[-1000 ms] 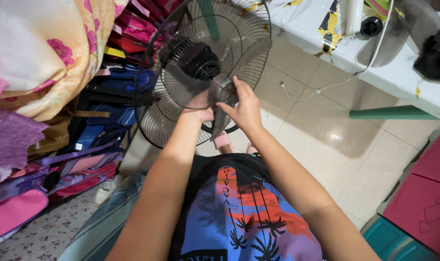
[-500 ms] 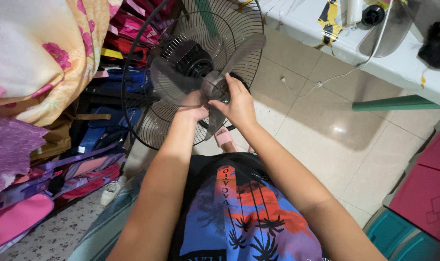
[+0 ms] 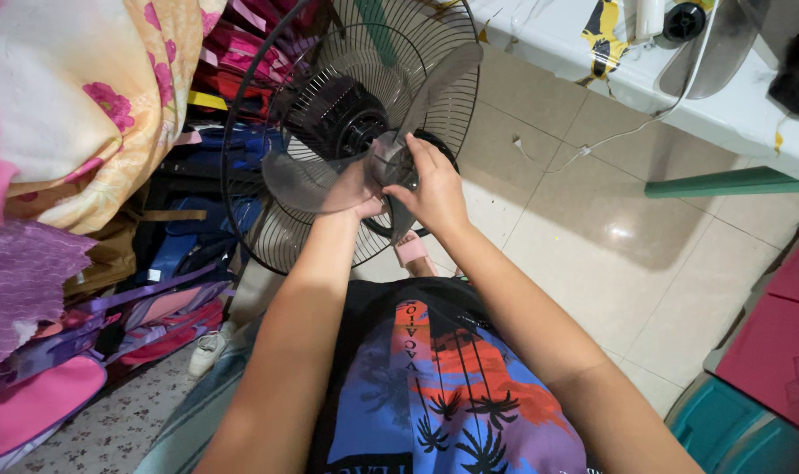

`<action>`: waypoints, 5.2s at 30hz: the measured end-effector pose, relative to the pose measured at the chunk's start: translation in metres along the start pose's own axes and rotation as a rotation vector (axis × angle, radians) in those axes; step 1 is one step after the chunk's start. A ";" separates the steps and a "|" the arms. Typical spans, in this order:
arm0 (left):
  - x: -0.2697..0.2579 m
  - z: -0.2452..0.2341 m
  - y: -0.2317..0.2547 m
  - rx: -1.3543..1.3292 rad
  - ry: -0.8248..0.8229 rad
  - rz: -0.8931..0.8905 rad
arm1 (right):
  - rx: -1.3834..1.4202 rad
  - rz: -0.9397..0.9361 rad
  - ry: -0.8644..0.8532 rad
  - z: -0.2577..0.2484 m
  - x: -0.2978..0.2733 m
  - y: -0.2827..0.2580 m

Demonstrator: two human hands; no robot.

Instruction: The person removes the front grille and fan blades from a standing electric fan, then wipes the grille with a cloth. The person reattaches the fan blades and secures them with the central nut, then reinstalls the front grille.

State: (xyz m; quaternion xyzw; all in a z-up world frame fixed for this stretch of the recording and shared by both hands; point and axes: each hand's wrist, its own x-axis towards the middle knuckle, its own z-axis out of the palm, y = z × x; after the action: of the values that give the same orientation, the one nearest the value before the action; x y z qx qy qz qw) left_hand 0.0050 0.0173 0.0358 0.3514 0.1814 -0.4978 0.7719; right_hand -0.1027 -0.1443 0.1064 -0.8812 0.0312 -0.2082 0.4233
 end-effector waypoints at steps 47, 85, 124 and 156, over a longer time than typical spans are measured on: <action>0.040 -0.035 -0.013 0.050 -0.030 0.036 | 0.106 0.144 -0.001 -0.007 0.000 -0.001; 0.019 0.008 -0.018 0.231 -0.091 -0.086 | 0.254 0.235 0.052 -0.010 -0.014 0.019; 0.051 -0.023 -0.033 -0.012 -0.193 0.126 | -0.109 -0.094 -0.045 -0.025 -0.011 0.028; 0.027 -0.025 -0.022 0.233 -0.188 0.133 | 0.121 0.075 0.016 -0.010 -0.006 0.021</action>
State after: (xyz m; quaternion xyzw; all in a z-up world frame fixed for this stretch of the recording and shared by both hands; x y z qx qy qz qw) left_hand -0.0008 0.0126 -0.0060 0.4019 0.0257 -0.4938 0.7707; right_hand -0.1095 -0.1639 0.0940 -0.8505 0.0550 -0.2008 0.4831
